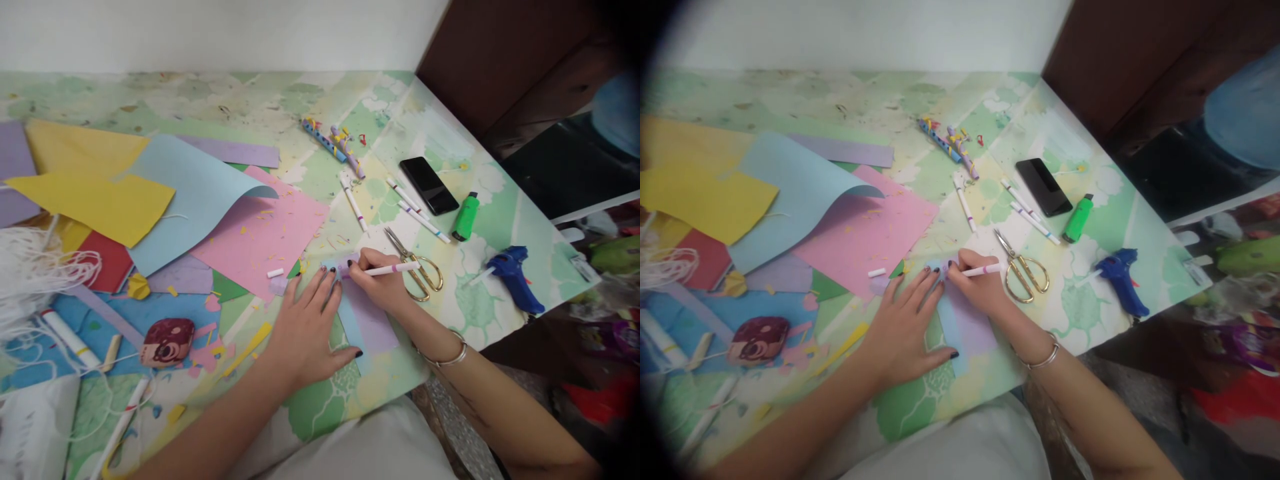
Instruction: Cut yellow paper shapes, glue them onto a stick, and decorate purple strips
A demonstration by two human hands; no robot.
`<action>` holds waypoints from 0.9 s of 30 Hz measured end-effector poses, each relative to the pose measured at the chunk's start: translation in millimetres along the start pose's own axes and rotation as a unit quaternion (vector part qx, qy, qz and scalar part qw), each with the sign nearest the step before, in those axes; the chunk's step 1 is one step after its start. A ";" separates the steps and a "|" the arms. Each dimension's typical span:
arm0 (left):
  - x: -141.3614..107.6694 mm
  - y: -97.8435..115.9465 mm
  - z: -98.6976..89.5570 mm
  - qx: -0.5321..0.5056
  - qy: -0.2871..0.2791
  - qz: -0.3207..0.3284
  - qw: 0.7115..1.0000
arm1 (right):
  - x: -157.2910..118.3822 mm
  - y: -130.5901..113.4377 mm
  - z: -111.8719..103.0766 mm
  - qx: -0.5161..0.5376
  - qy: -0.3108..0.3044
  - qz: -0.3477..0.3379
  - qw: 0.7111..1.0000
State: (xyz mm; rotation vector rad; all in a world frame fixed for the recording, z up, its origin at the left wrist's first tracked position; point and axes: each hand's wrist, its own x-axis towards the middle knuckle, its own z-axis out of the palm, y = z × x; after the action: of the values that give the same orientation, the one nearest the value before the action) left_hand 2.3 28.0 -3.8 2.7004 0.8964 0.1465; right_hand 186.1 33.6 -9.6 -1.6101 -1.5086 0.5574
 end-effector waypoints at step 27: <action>0.5 0.2 -0.9 -0.008 0.001 0.000 1.000 | -0.3 -1.7 0.0 -0.021 0.014 0.009 1.000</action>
State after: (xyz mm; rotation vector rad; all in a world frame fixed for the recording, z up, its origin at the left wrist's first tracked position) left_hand 2.6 28.4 -2.9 2.6856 0.8924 0.1550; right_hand 185.1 33.1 -8.3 -1.6578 -1.4953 0.5145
